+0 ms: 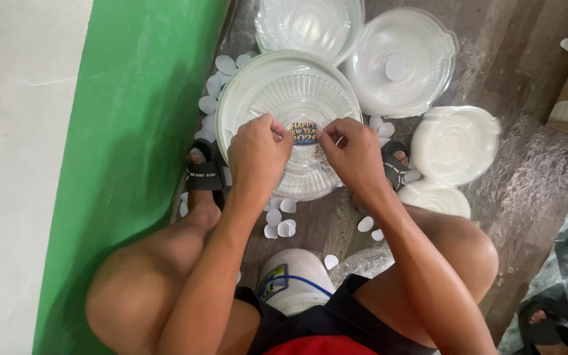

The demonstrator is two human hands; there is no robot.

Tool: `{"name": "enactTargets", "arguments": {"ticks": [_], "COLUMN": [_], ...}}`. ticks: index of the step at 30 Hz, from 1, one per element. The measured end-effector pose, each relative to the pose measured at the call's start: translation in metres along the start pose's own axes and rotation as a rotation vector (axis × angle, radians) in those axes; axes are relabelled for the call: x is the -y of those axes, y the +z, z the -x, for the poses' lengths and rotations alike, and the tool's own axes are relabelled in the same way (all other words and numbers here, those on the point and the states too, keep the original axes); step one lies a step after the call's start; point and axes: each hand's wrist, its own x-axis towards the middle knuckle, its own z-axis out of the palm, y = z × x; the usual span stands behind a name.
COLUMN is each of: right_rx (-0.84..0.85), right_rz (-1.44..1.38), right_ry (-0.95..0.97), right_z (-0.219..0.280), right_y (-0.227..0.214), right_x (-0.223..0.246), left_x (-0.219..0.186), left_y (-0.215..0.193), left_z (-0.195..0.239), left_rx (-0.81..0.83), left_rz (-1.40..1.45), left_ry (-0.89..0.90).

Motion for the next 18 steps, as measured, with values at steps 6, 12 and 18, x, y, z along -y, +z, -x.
{"name": "enactTargets", "arguments": {"ticks": [6, 12, 18], "right_rx": [-0.006, -0.011, 0.002], "right_rz": [-0.01, -0.004, 0.04], "right_ry": [0.024, 0.056, 0.052], "right_z": [0.0001, -0.0027, -0.0027], "right_y": [-0.0014, 0.0008, 0.0003], "right_x": [0.0017, 0.0008, 0.0013], "left_x": [0.0011, 0.0043, 0.0033], "left_y": [-0.0008, -0.0022, -0.0002], "left_z": [-0.0013, -0.0015, -0.0023], "left_rx": [0.022, 0.032, 0.021], "left_rz": [0.006, 0.046, 0.029], "left_ry": [-0.005, -0.001, -0.011]}}
